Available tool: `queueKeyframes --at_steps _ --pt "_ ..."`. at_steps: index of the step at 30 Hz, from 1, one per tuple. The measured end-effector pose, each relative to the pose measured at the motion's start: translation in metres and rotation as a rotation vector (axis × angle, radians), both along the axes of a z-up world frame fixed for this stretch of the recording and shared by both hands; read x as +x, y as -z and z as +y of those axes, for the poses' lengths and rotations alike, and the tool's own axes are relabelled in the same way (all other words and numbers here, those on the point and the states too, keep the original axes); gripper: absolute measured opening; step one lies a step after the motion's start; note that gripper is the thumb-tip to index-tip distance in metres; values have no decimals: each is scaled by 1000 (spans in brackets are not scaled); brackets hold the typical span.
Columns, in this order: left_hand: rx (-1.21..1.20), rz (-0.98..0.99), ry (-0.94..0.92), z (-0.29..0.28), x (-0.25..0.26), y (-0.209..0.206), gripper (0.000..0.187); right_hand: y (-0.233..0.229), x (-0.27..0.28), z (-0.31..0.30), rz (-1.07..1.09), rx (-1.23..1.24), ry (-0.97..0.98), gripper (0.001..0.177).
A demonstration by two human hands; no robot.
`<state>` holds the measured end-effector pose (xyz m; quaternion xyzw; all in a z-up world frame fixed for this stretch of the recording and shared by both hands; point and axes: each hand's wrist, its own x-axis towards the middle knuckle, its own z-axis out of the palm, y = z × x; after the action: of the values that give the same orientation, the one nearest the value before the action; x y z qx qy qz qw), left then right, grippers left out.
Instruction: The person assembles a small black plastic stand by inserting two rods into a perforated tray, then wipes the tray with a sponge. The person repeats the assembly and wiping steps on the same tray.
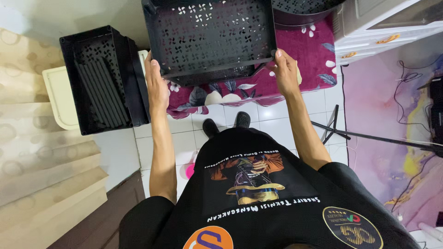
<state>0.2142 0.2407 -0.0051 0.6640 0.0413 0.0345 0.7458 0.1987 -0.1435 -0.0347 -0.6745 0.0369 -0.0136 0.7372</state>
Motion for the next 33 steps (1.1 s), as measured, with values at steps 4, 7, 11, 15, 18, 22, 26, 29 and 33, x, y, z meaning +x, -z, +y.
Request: queueKeyframes --at_steps 4,7,11,15,18,22,26,29,33 --pt "7 -15 -6 -1 2 1 59 7 3 0 13 119 -2 45" --pt "35 -51 -22 -3 2 1 57 4 6 -1 36 139 -10 46" --pt "61 -66 -30 -1 -2 3 55 -2 1 1 52 166 -16 43" --pt "-5 3 -28 -2 0 3 57 3 4 1 68 206 16 41" --pt "-12 -32 -12 -2 1 2 58 15 6 -1 57 268 34 39" --pt "141 30 -62 2 0 -2 63 26 8 -3 26 263 32 35" --pt "-66 274 -49 1 0 5 70 28 7 -5 26 266 57 35" --pt "-44 361 -89 2 -7 20 81 26 8 -3 -10 289 40 33" --pt "-76 338 -60 10 -3 42 90 21 7 -4 -30 340 24 31"
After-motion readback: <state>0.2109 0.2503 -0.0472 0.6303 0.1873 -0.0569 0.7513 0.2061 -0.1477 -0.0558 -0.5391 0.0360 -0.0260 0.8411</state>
